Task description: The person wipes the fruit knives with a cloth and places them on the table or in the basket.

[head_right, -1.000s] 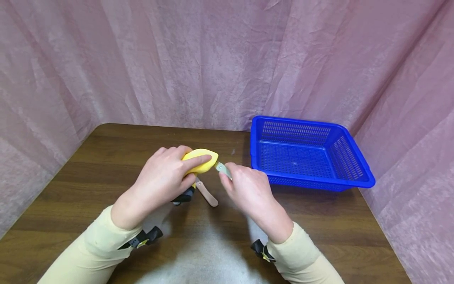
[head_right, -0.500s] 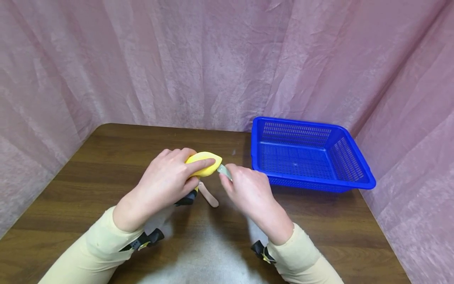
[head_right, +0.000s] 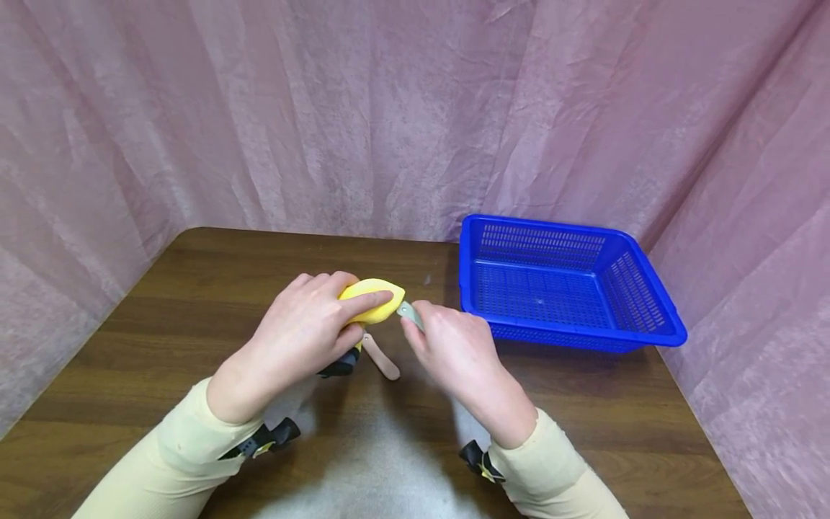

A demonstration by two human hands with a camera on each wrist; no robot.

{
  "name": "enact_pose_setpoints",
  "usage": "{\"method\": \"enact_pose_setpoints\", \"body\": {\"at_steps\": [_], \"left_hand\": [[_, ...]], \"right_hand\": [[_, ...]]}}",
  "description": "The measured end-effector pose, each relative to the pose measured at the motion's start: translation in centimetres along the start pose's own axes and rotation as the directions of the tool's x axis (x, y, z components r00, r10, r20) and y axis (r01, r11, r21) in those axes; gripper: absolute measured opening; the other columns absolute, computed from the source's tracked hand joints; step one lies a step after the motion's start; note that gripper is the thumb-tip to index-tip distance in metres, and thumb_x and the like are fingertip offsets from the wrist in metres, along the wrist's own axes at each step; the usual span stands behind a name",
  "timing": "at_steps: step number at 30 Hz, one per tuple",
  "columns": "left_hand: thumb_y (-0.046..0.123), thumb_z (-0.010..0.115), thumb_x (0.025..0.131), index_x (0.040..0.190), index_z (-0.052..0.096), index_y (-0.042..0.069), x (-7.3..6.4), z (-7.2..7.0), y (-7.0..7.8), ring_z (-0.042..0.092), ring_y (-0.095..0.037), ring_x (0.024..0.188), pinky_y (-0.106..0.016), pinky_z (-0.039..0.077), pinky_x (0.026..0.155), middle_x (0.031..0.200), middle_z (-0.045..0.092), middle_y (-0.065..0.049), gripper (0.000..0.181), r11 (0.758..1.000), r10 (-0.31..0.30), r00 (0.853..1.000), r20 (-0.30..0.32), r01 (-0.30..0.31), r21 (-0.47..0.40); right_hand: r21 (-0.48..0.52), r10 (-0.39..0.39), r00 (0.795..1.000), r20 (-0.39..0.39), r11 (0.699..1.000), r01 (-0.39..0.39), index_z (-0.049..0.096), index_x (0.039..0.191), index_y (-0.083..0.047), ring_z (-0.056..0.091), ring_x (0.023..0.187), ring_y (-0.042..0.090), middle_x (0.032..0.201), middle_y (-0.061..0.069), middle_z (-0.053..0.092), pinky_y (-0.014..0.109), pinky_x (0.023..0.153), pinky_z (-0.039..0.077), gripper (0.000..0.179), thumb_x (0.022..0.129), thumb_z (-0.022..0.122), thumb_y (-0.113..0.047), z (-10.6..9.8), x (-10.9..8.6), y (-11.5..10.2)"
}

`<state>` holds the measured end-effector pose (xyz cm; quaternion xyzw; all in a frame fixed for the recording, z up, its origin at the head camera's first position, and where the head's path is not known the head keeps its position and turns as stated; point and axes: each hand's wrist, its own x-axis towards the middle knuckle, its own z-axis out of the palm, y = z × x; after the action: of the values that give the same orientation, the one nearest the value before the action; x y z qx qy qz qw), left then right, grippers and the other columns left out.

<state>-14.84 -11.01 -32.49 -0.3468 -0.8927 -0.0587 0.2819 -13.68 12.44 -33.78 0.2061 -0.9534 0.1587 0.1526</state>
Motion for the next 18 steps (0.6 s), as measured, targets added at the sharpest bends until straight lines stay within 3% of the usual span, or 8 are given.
{"method": "enact_pose_setpoints", "body": {"at_steps": [18], "left_hand": [[0.01,0.081,0.082,0.133,0.08,0.029,-0.23,0.19,-0.8,0.063,-0.03,0.072,-0.042,0.05,0.068,0.1,0.07,-0.012,0.054,1.0,-0.027,1.0,0.001,0.027,0.002]], "right_hand": [[-0.006,-0.006,1.0,-0.004,1.0,0.006,0.066,0.091,-0.017,0.053,0.057,0.021,0.066,-0.003,0.05,0.044,0.05,0.044,0.021,0.109,0.069,-0.027,0.0,-0.08,0.11]]}}
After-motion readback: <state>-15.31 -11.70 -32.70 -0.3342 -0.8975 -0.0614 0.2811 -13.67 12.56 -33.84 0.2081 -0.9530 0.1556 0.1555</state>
